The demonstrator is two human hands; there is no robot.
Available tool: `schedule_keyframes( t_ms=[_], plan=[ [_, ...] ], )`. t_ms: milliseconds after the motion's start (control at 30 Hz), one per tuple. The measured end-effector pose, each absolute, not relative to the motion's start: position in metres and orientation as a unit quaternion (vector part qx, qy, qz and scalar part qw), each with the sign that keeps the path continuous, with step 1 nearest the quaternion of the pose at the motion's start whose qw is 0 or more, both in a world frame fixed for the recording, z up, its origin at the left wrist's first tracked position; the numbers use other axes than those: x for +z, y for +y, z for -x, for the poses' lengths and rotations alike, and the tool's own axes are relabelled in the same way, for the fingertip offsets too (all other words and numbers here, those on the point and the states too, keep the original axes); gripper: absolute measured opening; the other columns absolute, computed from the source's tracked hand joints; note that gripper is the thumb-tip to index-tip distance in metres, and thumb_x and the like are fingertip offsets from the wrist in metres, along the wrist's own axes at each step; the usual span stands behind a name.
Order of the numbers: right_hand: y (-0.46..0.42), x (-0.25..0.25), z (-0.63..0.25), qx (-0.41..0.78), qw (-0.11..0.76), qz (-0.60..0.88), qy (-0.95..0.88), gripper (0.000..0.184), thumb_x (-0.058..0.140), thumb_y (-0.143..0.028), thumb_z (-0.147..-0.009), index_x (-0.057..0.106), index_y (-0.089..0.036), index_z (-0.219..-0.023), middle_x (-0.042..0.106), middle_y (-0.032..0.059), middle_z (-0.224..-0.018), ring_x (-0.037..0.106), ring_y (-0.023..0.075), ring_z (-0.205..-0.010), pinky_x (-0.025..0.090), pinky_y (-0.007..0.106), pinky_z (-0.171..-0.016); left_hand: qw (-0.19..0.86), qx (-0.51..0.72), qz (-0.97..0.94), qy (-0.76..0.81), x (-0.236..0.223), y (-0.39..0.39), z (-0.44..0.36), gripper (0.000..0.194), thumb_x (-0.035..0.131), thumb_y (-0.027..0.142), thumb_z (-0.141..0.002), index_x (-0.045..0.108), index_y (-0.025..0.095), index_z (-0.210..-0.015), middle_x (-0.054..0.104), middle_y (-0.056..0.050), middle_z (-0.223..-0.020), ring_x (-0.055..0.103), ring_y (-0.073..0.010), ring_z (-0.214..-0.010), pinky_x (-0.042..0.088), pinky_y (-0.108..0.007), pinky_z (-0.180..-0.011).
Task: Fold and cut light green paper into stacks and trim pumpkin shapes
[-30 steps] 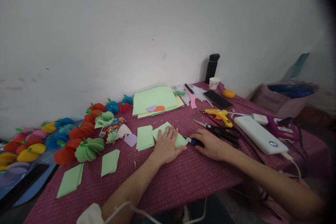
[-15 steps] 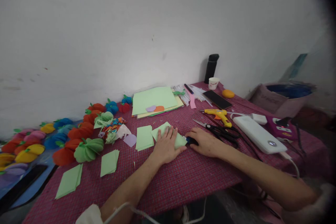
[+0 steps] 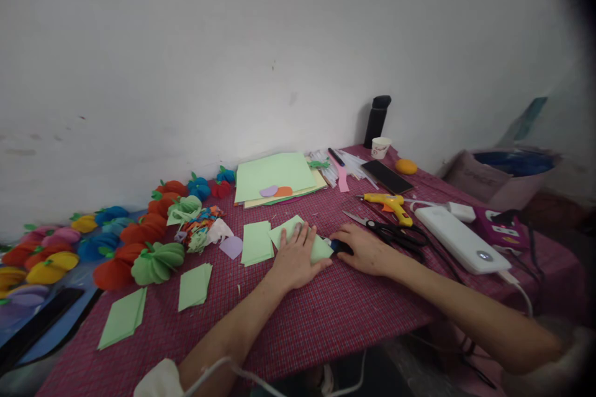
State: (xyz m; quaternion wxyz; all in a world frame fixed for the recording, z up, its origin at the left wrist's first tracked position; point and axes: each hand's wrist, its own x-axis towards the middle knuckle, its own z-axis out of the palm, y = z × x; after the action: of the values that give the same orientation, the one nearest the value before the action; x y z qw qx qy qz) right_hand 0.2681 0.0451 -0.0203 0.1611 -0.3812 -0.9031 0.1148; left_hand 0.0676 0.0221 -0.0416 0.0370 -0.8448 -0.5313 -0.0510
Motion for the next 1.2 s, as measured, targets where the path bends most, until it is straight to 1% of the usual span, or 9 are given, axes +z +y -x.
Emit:
schedule_keyframes(
  t_ms=[167,400,567,700,800,867,933,1067,1200],
  plan=[
    [0.049,-0.021,-0.259,0.107,0.163,0.373,-0.907,0.031,0.049,-0.023,-0.073,0.053,-0.016,-0.103,0.050,0.0080,-0.093,0.046,0.0171,-0.088,0.036,0.028,-0.081,0.046,-0.041,0.846,-0.530,-0.043,0.022,-0.067,0.074,0.015,0.063,-0.075,0.008,0.019,-0.134,0.014,-0.010,-0.140,0.008,-0.0256,-0.128,0.007,-0.050,-0.099],
    [0.055,-0.023,-0.256,0.105,0.163,0.377,-0.906,0.032,0.049,-0.019,-0.072,0.053,-0.016,-0.104,0.050,0.0082,-0.091,0.046,0.0170,-0.087,0.036,0.028,-0.080,0.033,-0.059,0.846,-0.529,-0.042,0.022,-0.067,0.074,0.015,0.065,-0.074,0.011,0.020,-0.133,0.016,-0.009,-0.140,0.010,-0.0249,-0.127,0.008,-0.050,-0.099],
    [0.061,-0.024,-0.259,0.110,0.161,0.378,-0.905,0.030,0.048,-0.023,-0.074,0.054,-0.017,-0.103,0.051,0.0072,-0.088,0.046,0.0176,-0.087,0.036,0.029,-0.080,0.029,-0.054,0.845,-0.531,-0.041,0.021,-0.068,0.076,0.015,0.065,-0.073,0.011,0.020,-0.134,0.017,-0.009,-0.139,0.011,-0.0255,-0.127,0.006,-0.050,-0.099],
    [0.064,-0.026,-0.260,0.107,0.160,0.375,-0.907,0.030,0.049,-0.025,-0.073,0.054,-0.017,-0.102,0.051,0.0073,-0.088,0.046,0.0177,-0.087,0.035,0.030,-0.080,0.032,-0.062,0.846,-0.528,-0.037,0.022,-0.068,0.075,0.017,0.066,-0.073,0.011,0.022,-0.133,0.019,-0.008,-0.139,0.013,-0.0256,-0.127,0.008,-0.050,-0.099],
    [0.064,-0.025,-0.260,0.105,0.160,0.374,-0.908,0.027,0.048,-0.023,-0.073,0.056,-0.017,-0.099,0.051,0.0072,-0.087,0.047,0.0172,-0.085,0.035,0.028,-0.079,0.059,-0.092,0.828,-0.551,-0.032,0.029,-0.067,0.066,0.016,0.059,-0.078,0.013,0.023,-0.133,0.025,-0.006,-0.137,0.016,-0.0237,-0.126,0.007,-0.049,-0.100],
    [0.063,-0.024,-0.260,0.104,0.158,0.372,-0.909,0.026,0.048,-0.022,-0.073,0.057,-0.016,-0.097,0.051,0.0072,-0.086,0.047,0.0172,-0.085,0.035,0.028,-0.078,0.077,-0.107,0.806,-0.576,-0.032,0.036,-0.065,0.059,0.012,0.051,-0.082,0.017,0.022,-0.133,0.029,-0.006,-0.136,0.018,-0.0217,-0.126,0.006,-0.047,-0.101],
    [0.062,-0.021,-0.259,0.102,0.155,0.373,-0.909,0.027,0.049,-0.022,-0.072,0.057,-0.016,-0.097,0.052,0.0073,-0.087,0.047,0.0174,-0.084,0.036,0.028,-0.077,0.076,-0.101,0.795,-0.593,-0.035,0.042,-0.061,0.055,0.010,0.046,-0.084,0.020,0.019,-0.132,0.030,-0.006,-0.135,0.019,-0.0210,-0.126,0.008,-0.045,-0.102],
    [0.060,-0.018,-0.259,0.108,0.156,0.379,-0.906,0.028,0.049,-0.022,-0.072,0.056,-0.016,-0.100,0.052,0.0077,-0.088,0.048,0.0172,-0.084,0.036,0.028,-0.077,0.051,-0.071,0.799,-0.595,-0.047,0.049,-0.055,0.056,0.011,0.046,-0.084,0.022,0.018,-0.131,0.027,-0.005,-0.136,0.016,-0.0216,-0.126,0.014,-0.043,-0.101],
    [0.062,-0.019,-0.257,0.113,0.154,0.385,-0.903,0.027,0.050,-0.022,-0.071,0.057,-0.016,-0.097,0.053,0.0079,-0.088,0.048,0.0175,-0.085,0.036,0.028,-0.078,0.051,-0.064,0.799,-0.596,-0.051,0.048,-0.054,0.058,0.011,0.049,-0.083,0.020,0.018,-0.132,0.024,-0.005,-0.138,0.015,-0.0216,-0.127,0.014,-0.042,-0.102]
  ],
)
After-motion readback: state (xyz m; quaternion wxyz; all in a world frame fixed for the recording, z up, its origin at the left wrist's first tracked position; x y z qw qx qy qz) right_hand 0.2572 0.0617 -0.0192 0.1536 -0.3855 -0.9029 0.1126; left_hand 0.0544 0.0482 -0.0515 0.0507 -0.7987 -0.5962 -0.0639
